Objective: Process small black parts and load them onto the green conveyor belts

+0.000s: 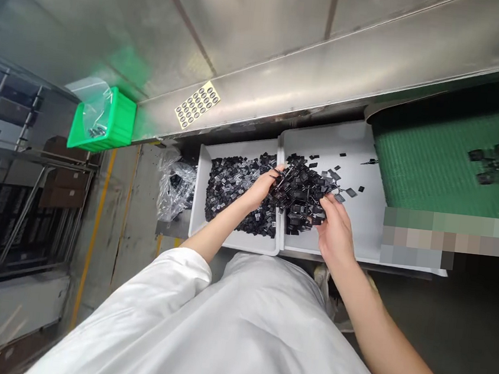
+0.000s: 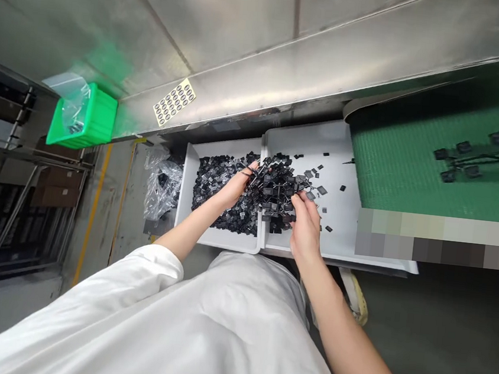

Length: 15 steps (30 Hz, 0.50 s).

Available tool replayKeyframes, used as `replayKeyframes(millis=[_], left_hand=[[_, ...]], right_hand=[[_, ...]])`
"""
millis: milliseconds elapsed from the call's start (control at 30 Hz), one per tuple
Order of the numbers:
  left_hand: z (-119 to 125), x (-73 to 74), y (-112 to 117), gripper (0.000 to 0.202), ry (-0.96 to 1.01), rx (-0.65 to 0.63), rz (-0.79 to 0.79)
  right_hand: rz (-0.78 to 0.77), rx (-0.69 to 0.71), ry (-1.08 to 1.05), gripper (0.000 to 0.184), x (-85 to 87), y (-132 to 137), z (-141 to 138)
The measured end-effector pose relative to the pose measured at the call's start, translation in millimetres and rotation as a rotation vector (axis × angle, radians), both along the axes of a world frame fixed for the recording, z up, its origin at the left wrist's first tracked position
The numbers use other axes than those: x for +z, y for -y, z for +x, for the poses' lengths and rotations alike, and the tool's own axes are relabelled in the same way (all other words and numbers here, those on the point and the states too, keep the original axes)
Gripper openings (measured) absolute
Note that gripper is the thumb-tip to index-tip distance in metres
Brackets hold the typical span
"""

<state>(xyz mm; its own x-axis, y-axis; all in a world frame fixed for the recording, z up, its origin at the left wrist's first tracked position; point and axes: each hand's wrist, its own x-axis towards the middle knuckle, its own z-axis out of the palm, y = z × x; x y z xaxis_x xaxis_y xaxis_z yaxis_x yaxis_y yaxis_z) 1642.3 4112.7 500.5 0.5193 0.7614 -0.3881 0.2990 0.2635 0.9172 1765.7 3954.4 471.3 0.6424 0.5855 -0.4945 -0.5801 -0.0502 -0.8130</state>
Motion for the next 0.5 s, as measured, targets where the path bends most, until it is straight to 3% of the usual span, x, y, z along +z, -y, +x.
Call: replayKeyframes(millis=[200,367,500], left_hand=[[-46.8,8.4,15.5,0.052,0.109,0.150,-0.053],[-85.3,9.9,16.3,0.055,0.236,0.228,-0.127],[-113.8,6.4,9.6,0.054,0.240,0.266,-0.120]], right_hand=[[-0.076,0.174,0.054,0.057,25.4,-4.8,-24.9],[-0.052,0.320,0.117,0.051,33.9,-22.2,-50.4],[-0.017,0.352,0.143,0.043,38.0,-34.6,-73.5]])
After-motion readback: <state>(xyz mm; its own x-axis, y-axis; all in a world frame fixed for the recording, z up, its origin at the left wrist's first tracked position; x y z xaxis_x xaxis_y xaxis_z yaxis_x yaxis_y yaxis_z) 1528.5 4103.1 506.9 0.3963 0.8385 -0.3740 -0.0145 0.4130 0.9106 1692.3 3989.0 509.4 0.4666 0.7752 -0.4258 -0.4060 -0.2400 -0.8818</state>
